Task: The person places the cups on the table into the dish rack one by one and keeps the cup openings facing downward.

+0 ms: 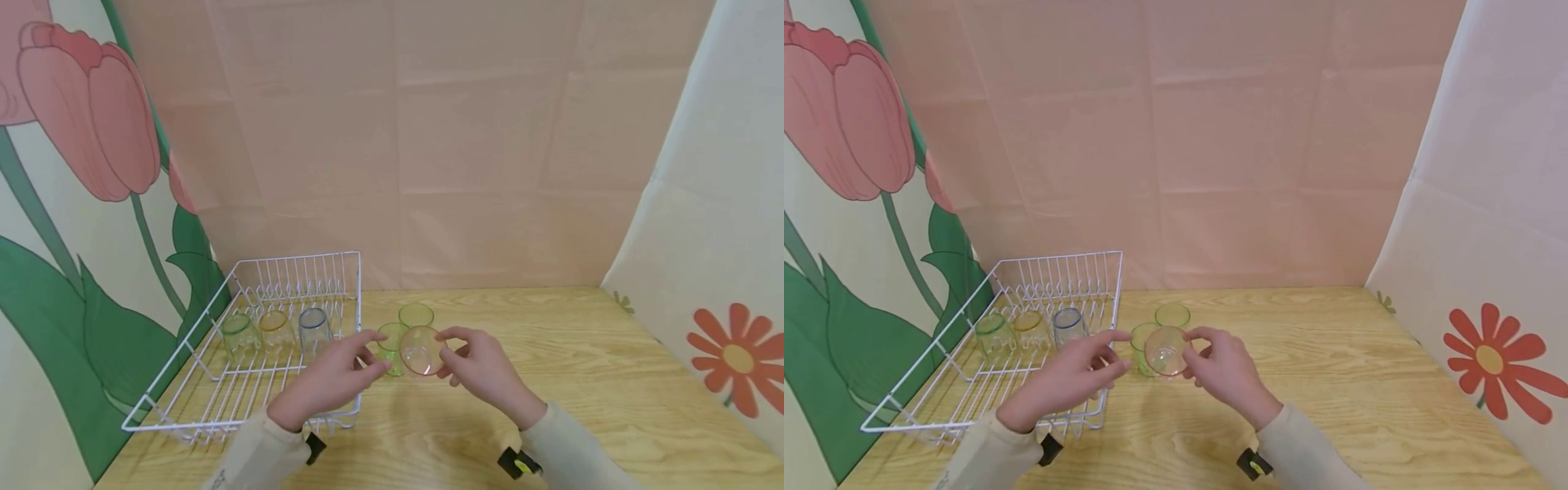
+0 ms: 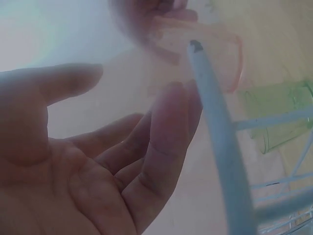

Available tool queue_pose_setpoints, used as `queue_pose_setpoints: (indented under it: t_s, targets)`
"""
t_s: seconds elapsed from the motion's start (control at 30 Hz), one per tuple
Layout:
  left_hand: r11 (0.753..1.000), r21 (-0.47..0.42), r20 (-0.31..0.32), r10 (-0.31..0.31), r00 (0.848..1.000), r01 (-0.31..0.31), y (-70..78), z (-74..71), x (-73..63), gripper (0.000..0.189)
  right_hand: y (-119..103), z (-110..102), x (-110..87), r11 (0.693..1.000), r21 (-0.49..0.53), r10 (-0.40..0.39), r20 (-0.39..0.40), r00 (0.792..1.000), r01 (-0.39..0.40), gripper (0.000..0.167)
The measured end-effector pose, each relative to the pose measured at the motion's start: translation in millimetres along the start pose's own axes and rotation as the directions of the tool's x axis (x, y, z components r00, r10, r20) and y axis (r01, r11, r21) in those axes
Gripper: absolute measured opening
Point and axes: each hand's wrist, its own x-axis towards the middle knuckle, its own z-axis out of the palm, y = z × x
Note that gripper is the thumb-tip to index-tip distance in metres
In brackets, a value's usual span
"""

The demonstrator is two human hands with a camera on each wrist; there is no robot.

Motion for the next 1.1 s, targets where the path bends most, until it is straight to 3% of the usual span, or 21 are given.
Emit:
queue_pose_setpoints:
  t_s: [0.2, 0.5, 0.67, 0.8, 1.1]
  targets:
    - [0.997, -0.073, 0.01, 0.003, 1.0, -0.002, 2.2, 5.8, 4.4, 0.054, -10.2, 0.4, -7.6, 1.0, 0.004, -0.029, -0.011, 1.0, 0.029, 0.031]
    - [0.995, -0.095, 0.003, 0.025, 1.0, -0.024, 4.6, 10.1, 8.1, 0.044, -21.0, -0.5, -14.2, 0.998, 0.015, -0.063, -0.017, 0.998, 0.063, 0.033]
    - [0.996, -0.089, -0.01, 0.033, 0.999, -0.033, 4.3, 11.0, 9.9, 0.044, -20.3, -2.6, -12.3, 0.993, 0.084, -0.082, -0.013, 0.997, 0.083, 0.028]
    - [0.996, -0.088, -0.015, 0.032, 0.999, -0.033, 3.4, 12.2, 9.9, 0.045, -18.0, -5.2, -7.2, 0.983, 0.175, -0.058, -0.002, 0.998, 0.057, 0.029]
    - [0.996, -0.013, -0.037, 0.086, 0.996, -0.087, -0.1, 16.7, 11.9, 0.041, -12.5, -8.9, 2.8, 0.962, 0.265, 0.043, 0.095, 0.995, -0.067, 0.057]
